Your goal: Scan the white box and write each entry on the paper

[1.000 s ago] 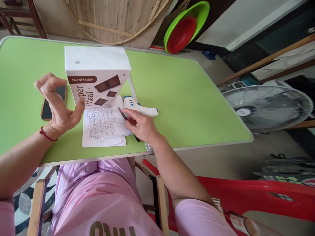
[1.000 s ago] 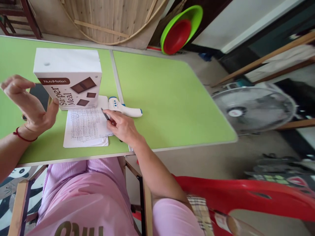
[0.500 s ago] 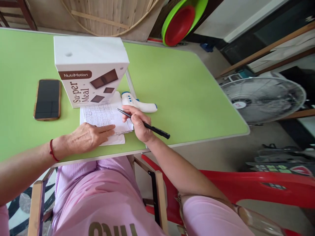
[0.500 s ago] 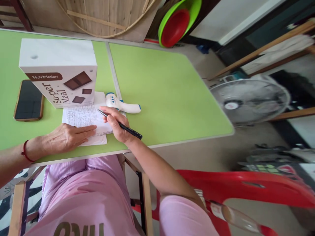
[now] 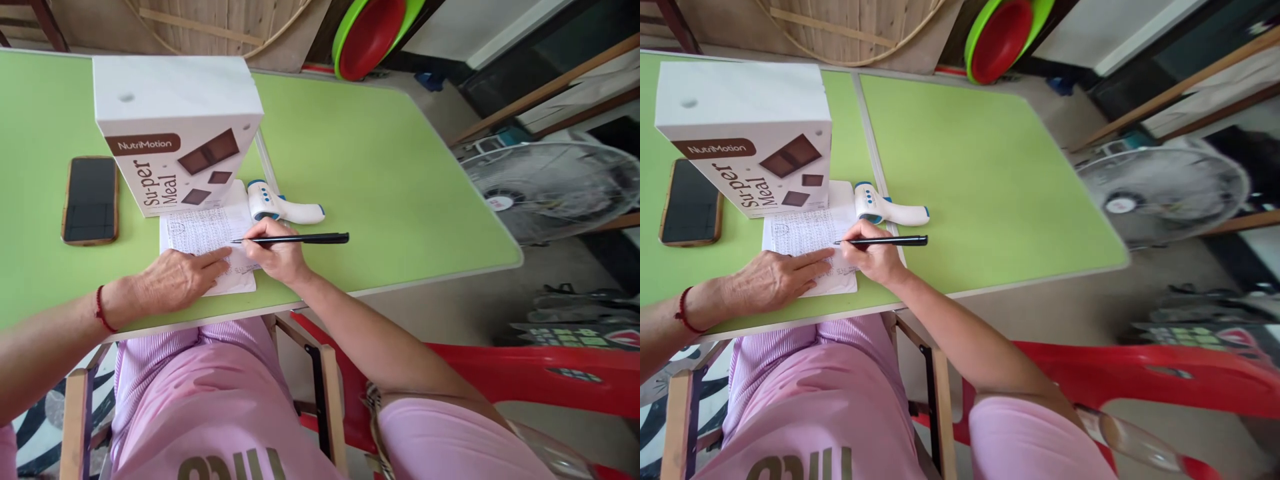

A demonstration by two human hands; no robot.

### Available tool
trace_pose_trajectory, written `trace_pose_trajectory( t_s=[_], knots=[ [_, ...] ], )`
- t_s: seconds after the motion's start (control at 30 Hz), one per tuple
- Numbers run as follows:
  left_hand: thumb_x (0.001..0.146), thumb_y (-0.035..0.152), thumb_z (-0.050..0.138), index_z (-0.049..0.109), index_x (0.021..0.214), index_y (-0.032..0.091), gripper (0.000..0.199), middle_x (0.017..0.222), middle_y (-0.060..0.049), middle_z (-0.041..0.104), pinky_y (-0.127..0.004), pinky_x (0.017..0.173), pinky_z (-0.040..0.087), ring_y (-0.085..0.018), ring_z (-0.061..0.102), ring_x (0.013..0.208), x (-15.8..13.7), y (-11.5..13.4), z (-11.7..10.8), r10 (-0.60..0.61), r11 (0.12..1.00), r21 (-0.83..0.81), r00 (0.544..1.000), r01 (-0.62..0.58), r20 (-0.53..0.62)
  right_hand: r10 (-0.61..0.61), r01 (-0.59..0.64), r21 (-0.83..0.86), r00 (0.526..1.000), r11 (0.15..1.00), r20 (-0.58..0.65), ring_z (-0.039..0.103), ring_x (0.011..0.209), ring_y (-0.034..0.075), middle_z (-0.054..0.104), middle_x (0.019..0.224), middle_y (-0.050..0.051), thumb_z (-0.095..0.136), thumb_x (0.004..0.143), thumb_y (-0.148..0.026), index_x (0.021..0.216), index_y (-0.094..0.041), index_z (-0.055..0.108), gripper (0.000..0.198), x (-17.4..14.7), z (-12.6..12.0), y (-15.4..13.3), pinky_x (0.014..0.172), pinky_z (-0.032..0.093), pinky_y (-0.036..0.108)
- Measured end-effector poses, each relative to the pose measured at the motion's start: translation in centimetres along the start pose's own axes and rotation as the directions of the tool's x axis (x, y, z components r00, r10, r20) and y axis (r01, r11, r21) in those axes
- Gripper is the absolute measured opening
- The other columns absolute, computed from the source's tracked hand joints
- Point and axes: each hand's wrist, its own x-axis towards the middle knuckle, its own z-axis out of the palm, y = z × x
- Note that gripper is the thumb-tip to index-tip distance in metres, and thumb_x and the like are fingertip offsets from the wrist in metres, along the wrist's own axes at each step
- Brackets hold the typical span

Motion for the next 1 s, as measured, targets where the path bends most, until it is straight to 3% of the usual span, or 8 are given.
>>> trace_pose_trajectory(
  t_s=[0.13,0.43,0.77,1.0],
  knots=[
    [0.097,0.016,0.043,0.064,0.115,0.013,0.028,0.140,-0.007,0.058,-0.031,0.036,0.039,-0.013,0.063,0.051,0.01,0.09,-0.03,-0.005,1.000,-0.019,1.000,0.005,0.003,-0.068,0.069,-0.018,0.997,0.997,0.028,0.049,0.050,0.010,0.059,0.059,-0.004,0.059,0.080,-0.021,0.071,-0.021,0.057,0.009,-0.06,-0.07,0.11,0.048,0.040,0.023],
    [0.094,0.012,0.044,0.065,0.115,0.012,0.030,0.140,-0.011,0.057,-0.029,0.036,0.037,-0.012,0.062,0.051,0.16,0.22,-0.42,-0.015,1.000,-0.016,0.998,0.016,0.055,-0.086,0.088,-0.030,0.994,0.996,0.062,0.050,0.050,0.009,0.061,0.060,-0.004,0.060,0.082,-0.021,0.072,-0.021,0.058,0.010,-0.08,-0.06,0.13,0.047,0.040,0.022],
    [0.095,0.014,0.044,0.066,0.115,0.012,0.030,0.138,-0.007,0.059,-0.030,0.035,0.039,-0.013,0.064,0.053,0.20,0.22,-0.41,-0.023,0.999,-0.025,1.000,0.024,0.020,-0.125,0.129,-0.033,0.987,0.991,0.099,0.051,0.050,0.008,0.061,0.061,-0.005,0.059,0.083,-0.020,0.073,-0.021,0.056,0.010,0.08,-0.08,0.02,0.047,0.040,0.021],
    [0.092,0.011,0.043,0.066,0.113,0.012,0.031,0.138,-0.011,0.059,-0.027,0.036,0.037,-0.012,0.062,0.052,0.24,0.29,-0.54,-0.028,0.999,-0.027,0.998,0.030,0.050,-0.127,0.135,-0.074,0.986,0.988,0.105,0.051,0.051,0.009,0.060,0.060,-0.005,0.057,0.083,-0.019,0.073,-0.021,0.054,0.011,0.02,-0.12,-0.04,0.049,0.040,0.022]
  ],
)
